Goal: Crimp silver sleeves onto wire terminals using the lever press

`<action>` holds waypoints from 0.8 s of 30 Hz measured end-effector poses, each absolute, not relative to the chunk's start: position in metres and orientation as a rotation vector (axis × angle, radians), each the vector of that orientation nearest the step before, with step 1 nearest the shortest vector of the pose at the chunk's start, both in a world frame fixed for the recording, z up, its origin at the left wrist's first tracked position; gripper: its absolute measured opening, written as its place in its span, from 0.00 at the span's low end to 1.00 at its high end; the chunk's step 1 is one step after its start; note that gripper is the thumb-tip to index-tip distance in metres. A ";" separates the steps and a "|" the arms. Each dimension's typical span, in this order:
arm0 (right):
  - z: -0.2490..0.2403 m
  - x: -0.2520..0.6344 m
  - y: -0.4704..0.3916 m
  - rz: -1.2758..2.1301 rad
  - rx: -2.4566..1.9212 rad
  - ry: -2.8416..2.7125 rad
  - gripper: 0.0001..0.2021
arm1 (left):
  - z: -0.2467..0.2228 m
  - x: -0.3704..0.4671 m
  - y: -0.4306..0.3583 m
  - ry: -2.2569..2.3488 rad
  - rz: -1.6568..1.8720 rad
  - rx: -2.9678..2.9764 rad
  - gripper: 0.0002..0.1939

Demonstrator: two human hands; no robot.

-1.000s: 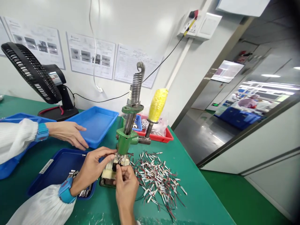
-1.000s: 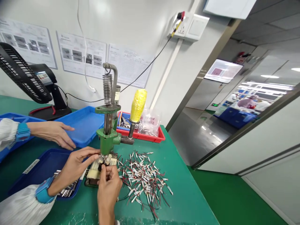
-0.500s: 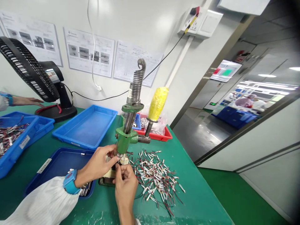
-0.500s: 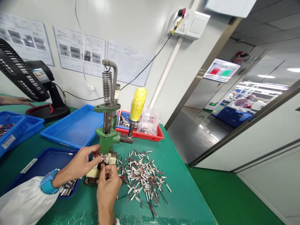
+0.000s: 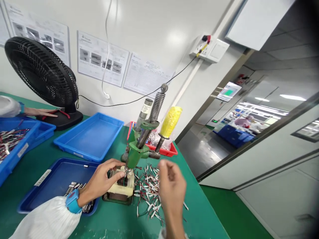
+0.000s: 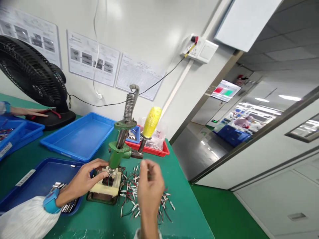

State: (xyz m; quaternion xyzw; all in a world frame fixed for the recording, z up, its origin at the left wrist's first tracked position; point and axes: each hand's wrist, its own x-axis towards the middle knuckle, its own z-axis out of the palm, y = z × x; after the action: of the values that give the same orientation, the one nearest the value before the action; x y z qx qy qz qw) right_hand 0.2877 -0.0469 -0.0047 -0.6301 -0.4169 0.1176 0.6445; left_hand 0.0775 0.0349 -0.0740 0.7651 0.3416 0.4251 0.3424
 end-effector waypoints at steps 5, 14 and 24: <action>0.116 0.307 0.015 0.140 -1.218 -1.038 0.32 | -0.074 0.078 0.035 0.860 1.089 1.943 0.15; 0.139 0.241 -0.022 -0.153 -1.105 -0.855 0.16 | -0.076 0.078 0.033 0.814 1.121 1.900 0.14; 0.154 0.295 0.051 -0.203 -1.284 -1.231 0.17 | -0.070 0.080 0.031 0.903 1.101 1.953 0.17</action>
State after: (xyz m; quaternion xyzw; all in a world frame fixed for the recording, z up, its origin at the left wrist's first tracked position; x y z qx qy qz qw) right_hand 0.2948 0.0513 0.1539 -0.5597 -0.5365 -0.0884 0.6254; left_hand 0.0802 0.0311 -0.0696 0.7557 0.3493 0.4258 0.3544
